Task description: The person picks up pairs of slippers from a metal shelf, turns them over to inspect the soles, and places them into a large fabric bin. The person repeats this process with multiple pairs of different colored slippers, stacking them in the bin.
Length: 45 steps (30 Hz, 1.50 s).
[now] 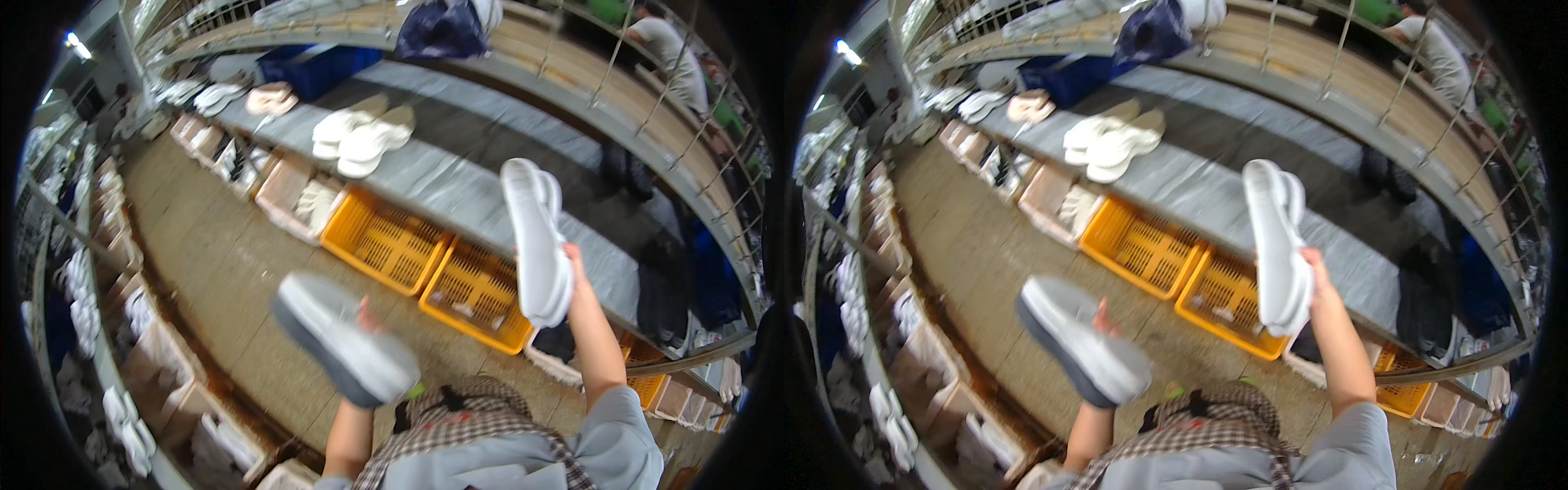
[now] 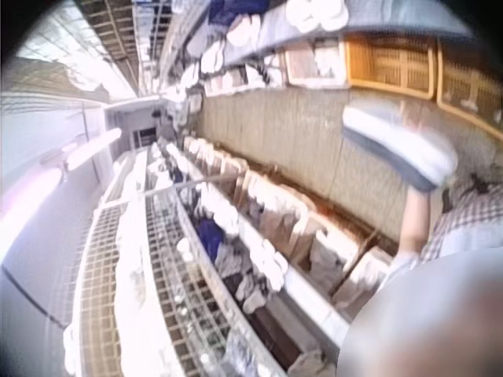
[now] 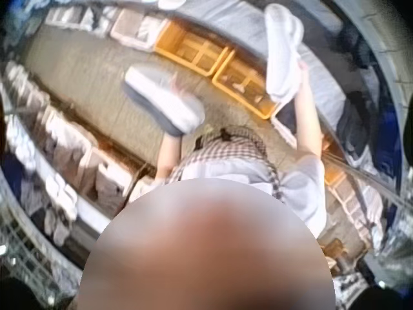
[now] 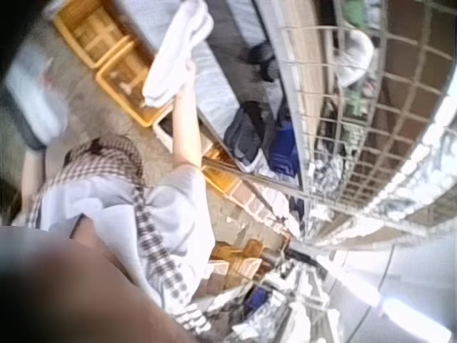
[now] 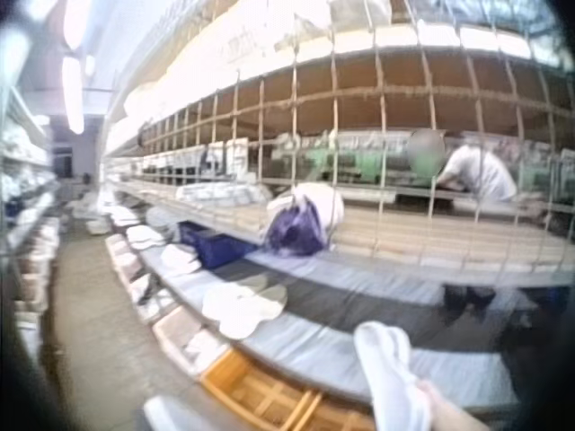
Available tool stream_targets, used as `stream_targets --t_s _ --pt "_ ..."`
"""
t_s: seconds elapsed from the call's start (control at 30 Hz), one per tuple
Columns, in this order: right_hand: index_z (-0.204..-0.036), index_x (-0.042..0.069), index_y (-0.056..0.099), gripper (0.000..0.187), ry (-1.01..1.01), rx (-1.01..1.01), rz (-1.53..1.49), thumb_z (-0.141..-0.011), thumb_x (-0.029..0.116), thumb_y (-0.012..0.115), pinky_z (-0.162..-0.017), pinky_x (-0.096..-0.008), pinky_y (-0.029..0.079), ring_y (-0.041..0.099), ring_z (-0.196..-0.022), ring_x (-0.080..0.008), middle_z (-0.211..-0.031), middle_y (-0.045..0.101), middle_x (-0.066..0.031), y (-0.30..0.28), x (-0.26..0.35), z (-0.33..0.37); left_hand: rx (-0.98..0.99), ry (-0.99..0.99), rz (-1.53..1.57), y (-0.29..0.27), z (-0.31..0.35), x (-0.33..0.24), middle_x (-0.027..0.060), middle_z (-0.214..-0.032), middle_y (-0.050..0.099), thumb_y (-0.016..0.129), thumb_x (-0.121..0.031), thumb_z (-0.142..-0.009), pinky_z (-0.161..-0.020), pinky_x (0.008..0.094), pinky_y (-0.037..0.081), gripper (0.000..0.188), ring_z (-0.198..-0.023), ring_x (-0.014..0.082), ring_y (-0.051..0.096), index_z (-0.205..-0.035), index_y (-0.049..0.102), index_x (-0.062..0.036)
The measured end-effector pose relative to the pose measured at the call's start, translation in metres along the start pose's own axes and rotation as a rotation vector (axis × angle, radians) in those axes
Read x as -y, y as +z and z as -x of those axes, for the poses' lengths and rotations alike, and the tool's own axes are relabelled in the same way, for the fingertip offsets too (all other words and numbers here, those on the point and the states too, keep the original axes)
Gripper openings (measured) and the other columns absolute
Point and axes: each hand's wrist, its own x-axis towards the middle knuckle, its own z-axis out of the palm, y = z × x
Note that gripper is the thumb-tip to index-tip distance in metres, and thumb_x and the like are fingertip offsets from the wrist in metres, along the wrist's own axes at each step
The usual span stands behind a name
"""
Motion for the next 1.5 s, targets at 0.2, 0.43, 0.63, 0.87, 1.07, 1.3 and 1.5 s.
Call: stream_targets --t_s 0.2,0.43,0.63,0.87,1.07,1.3,1.5 --pt "-0.136 -0.002 0.039 0.095 -0.122 0.142 -0.207 -0.056 0.036 0.076 -0.08 -0.0426 0.058 0.062 -0.101 -0.0364 -0.118 0.055 -0.0279 0.012 -0.037 0.126 0.295 -0.419 0.268 0.075 -0.048 0.061 0.0027 -0.086 0.048 0.042 -0.026 -0.097 -0.079 0.0298 0.039 0.049 -0.076 0.0147 0.047 -0.137 0.036 0.002" --pt "-0.139 -0.001 0.034 0.098 -0.295 0.022 -0.267 -0.063 0.045 0.074 -0.084 -0.0446 0.055 0.058 -0.109 -0.0361 -0.125 0.05 -0.0268 -0.035 -0.047 0.31 0.23 -0.724 0.37 0.12 -0.004 0.219 0.0009 -0.083 0.048 0.045 -0.023 -0.096 -0.072 0.0268 0.04 0.046 -0.073 0.0114 0.049 -0.134 0.04 0.0026" --pt "-0.141 0.001 0.03 0.1 -0.437 -0.071 -0.386 -0.063 0.046 0.074 -0.086 -0.0478 0.053 0.055 -0.112 -0.0358 -0.129 0.046 -0.027 -0.083 -0.081 0.487 0.175 -0.931 0.396 0.127 0.083 0.37 0.0002 -0.083 0.055 0.046 -0.013 -0.095 -0.067 0.0226 0.044 0.039 -0.074 0.0087 0.057 -0.131 0.045 0.0034" --pt "-0.141 0.003 0.032 0.097 -0.671 -0.269 -0.53 -0.062 0.041 0.074 -0.087 -0.0506 0.051 0.055 -0.111 -0.039 -0.128 0.046 -0.0294 -0.108 -0.121 0.663 0.231 -1.237 0.456 0.116 0.189 0.534 0.0024 -0.086 0.058 0.042 -0.013 -0.096 -0.069 0.0237 0.045 0.039 -0.076 0.0103 0.059 -0.131 0.045 0.0042" --pt "-0.143 0.006 0.026 0.094 -0.855 -0.406 -0.543 -0.069 0.039 0.073 -0.086 -0.043 0.054 0.058 -0.106 -0.0348 -0.125 0.049 -0.0268 -0.12 -0.158 0.767 0.514 -1.459 0.082 0.087 0.252 0.661 0.0021 -0.085 0.05 0.037 -0.023 -0.096 -0.08 0.0346 0.041 0.04 -0.077 0.016 0.051 -0.127 0.045 0.002" --pt "-0.149 0.018 0.012 0.091 -0.678 -0.648 -0.503 -0.079 0.033 0.068 -0.096 -0.039 0.046 0.049 -0.12 -0.027 -0.14 0.037 -0.0148 -0.199 -0.19 0.847 2.229 -1.322 -0.877 0.012 0.33 0.815 0.0127 -0.107 0.058 0.078 -0.032 -0.069 -0.095 0.0368 0.04 0.055 -0.106 0.0296 0.053 -0.111 0.057 -0.0044" --pt "-0.149 0.017 0.011 0.082 -0.565 -0.764 -0.473 -0.087 0.037 0.061 -0.098 -0.0384 0.044 0.048 -0.122 -0.0219 -0.142 0.037 -0.0118 -0.283 -0.163 0.93 2.475 -1.134 -0.559 -0.021 0.413 0.947 0.0189 -0.144 0.03 0.087 -0.035 -0.054 -0.111 0.046 0.02 0.077 -0.136 0.0404 0.022 -0.116 0.053 -0.0064"
